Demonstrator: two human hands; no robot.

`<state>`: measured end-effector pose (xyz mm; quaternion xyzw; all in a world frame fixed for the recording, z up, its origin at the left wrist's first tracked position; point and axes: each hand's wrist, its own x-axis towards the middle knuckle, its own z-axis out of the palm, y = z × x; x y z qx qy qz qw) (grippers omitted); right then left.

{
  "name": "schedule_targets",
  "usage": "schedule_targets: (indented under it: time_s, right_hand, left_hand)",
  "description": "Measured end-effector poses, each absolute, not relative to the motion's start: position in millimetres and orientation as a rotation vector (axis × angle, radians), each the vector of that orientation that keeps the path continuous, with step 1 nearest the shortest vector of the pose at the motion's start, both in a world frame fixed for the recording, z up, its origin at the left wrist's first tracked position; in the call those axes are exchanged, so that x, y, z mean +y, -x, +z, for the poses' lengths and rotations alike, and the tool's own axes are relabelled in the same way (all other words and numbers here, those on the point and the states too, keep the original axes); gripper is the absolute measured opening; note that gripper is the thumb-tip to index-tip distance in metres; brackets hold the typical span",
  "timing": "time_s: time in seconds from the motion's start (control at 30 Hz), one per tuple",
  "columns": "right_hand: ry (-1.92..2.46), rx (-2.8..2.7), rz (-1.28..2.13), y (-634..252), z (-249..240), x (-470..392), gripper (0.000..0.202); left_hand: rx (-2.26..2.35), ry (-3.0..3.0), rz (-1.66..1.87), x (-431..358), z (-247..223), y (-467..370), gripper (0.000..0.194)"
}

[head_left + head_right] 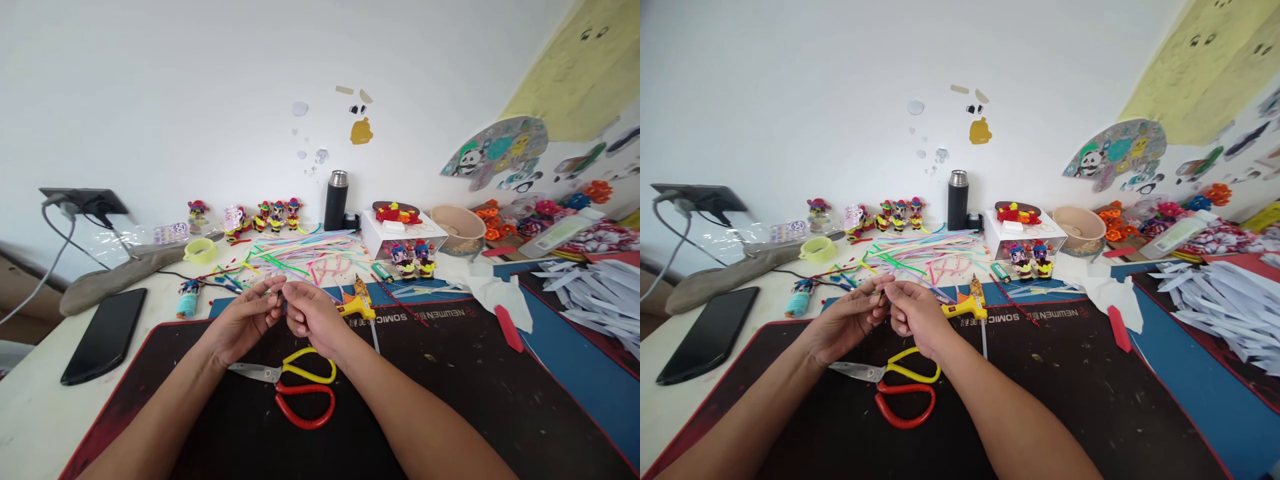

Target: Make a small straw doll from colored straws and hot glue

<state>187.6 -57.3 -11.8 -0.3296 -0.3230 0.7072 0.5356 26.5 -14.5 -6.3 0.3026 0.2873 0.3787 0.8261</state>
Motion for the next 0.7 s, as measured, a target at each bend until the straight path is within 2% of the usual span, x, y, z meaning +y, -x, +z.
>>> schedule_targets:
  time_s: [0.47,0.7]
  right_hand:
    - [0.785,-0.722,1.678,-186.6,-10.5,-57.8,0.053]
    - [0.792,-0.725,1.676,-186.5,-9.5,-58.2,0.051]
  left_hand:
    - [0.612,-0.621,0.776,-14.9,-6.1,-26.2,0.056]
    - [0.600,-0.629,0.776,-13.9,-8.9,-25.3,0.053]
